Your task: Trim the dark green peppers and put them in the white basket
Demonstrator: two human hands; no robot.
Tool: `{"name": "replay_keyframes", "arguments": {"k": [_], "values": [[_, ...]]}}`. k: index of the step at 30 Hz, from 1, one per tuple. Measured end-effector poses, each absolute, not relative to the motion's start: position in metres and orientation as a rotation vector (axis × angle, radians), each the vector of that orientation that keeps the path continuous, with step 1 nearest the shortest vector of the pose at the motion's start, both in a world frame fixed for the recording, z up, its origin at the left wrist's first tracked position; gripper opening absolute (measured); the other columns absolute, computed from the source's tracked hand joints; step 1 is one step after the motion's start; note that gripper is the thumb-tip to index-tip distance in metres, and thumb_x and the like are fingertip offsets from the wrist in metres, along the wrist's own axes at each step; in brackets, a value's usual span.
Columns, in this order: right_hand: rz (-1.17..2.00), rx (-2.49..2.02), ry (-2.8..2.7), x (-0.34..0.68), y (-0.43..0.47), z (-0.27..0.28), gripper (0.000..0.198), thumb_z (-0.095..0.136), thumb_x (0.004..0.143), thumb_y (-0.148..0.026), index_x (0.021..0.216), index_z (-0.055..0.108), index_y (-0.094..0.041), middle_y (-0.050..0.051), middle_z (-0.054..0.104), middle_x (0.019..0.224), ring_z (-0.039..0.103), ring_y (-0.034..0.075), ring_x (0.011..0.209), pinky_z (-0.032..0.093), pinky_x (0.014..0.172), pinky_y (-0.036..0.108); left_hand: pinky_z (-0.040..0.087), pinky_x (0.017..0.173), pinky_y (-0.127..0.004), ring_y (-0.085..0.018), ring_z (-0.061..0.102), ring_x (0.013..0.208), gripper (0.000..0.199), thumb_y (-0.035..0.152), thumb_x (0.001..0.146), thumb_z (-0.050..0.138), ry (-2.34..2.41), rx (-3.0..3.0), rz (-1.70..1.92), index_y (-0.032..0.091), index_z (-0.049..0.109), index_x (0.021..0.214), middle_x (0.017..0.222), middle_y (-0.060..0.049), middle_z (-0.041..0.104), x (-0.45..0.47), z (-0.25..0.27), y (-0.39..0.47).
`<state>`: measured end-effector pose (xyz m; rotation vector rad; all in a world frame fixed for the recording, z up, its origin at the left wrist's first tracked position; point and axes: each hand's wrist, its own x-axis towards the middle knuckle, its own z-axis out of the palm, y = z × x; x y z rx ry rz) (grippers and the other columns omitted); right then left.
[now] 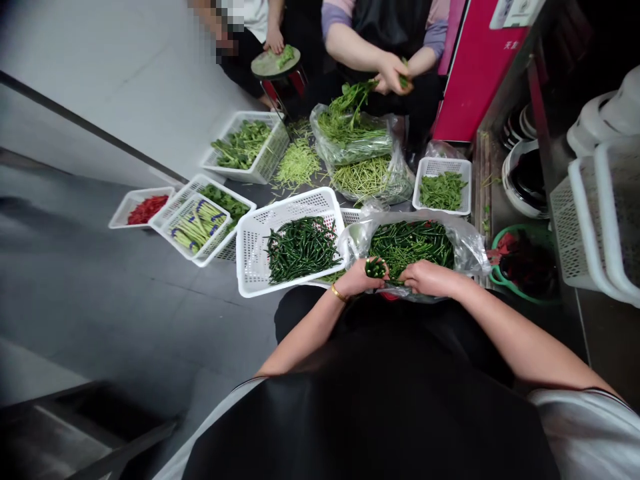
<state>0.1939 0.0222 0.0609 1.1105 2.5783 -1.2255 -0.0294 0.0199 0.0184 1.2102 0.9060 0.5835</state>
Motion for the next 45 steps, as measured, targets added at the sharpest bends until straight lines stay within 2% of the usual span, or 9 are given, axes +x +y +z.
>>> {"name": "replay_keyframes", "arguments": {"k": [4,7,11,15,22,34,39,43,45], "values": [[-0.681,1.169,2.63,0.171,0.024,0.065,0.028,0.044,0.088,-0.015,0.091,0.072,-0.015,0.012,0.071,0.09,0.067,0.021,0.08,0.047,0.073,0.028,0.046,0.065,-0.027,-0.012,0.057,0.064,0.032,0.014,0.052,0.076,0.911,1.071,0.553,0.013,0.066,0.082,0.072,-0.001,0.066,-0.022,0.01,0.012],[-0.385,1.373,2.492,0.153,0.022,0.056,0.028,0.046,0.088,-0.016,0.099,0.07,-0.007,0.021,0.069,0.094,0.069,0.026,0.081,0.05,0.07,0.032,0.045,0.06,-0.027,-0.011,0.052,0.057,0.019,0.014,0.053,0.075,1.027,0.952,0.632,0.013,0.061,0.065,0.061,0.001,0.061,-0.008,-0.005,0.008],[-0.202,1.549,2.333,0.144,0.038,0.041,0.031,0.044,0.089,-0.016,0.106,0.066,-0.003,0.027,0.065,0.099,0.07,0.031,0.084,0.052,0.067,0.035,0.044,0.057,-0.026,-0.01,0.051,0.055,0.02,0.009,0.05,0.075,1.077,0.894,0.678,0.014,0.061,0.064,0.06,0.002,0.06,-0.003,-0.013,0.006],[-0.171,1.529,2.457,0.134,0.083,0.025,0.038,0.039,0.096,-0.03,0.122,0.063,-0.014,0.024,0.059,0.122,0.069,0.029,0.092,0.052,0.072,0.036,0.049,0.062,-0.029,-0.014,0.06,0.061,0.031,0.014,0.05,0.077,0.975,0.624,0.79,0.014,0.061,0.077,0.07,0.0,0.066,-0.021,-0.001,0.007],[-0.337,1.378,2.495,0.151,0.122,0.0,0.033,0.042,0.094,-0.021,0.102,0.074,-0.016,0.015,0.07,0.106,0.066,0.025,0.094,0.047,0.074,0.031,0.049,0.06,-0.028,-0.013,0.06,0.058,0.035,0.016,0.05,0.08,0.964,0.472,0.878,0.013,0.061,0.078,0.068,0.0,0.065,-0.042,0.01,0.014],[-0.882,1.477,2.861,0.205,0.022,0.001,0.03,0.048,0.095,-0.032,0.101,0.075,-0.021,0.007,0.071,0.09,0.066,0.017,0.081,0.048,0.074,0.026,0.048,0.06,-0.027,-0.011,0.058,0.056,0.045,0.015,0.051,0.078,0.81,0.323,0.736,0.012,0.065,0.094,0.065,0.001,0.062,-0.002,-0.011,0.021],[-1.485,1.533,2.727,0.182,0.004,0.004,0.038,0.044,0.096,-0.041,0.078,0.068,-0.018,0.003,0.068,0.074,0.063,0.014,0.069,0.045,0.066,0.025,0.047,0.06,-0.028,-0.013,0.059,0.06,0.051,0.021,0.053,0.08,0.789,0.491,0.736,0.015,0.061,0.099,0.07,0.0,0.063,-0.014,-0.003,-0.004],[-2.098,1.474,2.486,0.172,-0.007,0.02,0.048,0.042,0.093,-0.056,0.083,0.065,-0.016,-0.003,0.058,0.058,0.048,0.009,0.045,0.038,0.048,0.021,0.046,0.059,-0.029,-0.013,0.056,0.058,0.045,0.03,0.054,0.077,0.711,0.478,0.81,0.018,0.059,0.092,0.072,0.0,0.061,-0.015,0.003,-0.016],[-2.135,1.327,2.495,0.172,-0.009,0.031,0.049,0.04,0.094,-0.056,0.086,0.066,-0.015,-0.002,0.059,0.062,0.047,0.008,0.044,0.038,0.046,0.021,0.045,0.058,-0.028,-0.011,0.054,0.058,0.044,0.032,0.053,0.077,0.706,0.477,0.839,0.018,0.057,0.09,0.082,-0.003,0.064,-0.014,0.003,-0.018]]}}
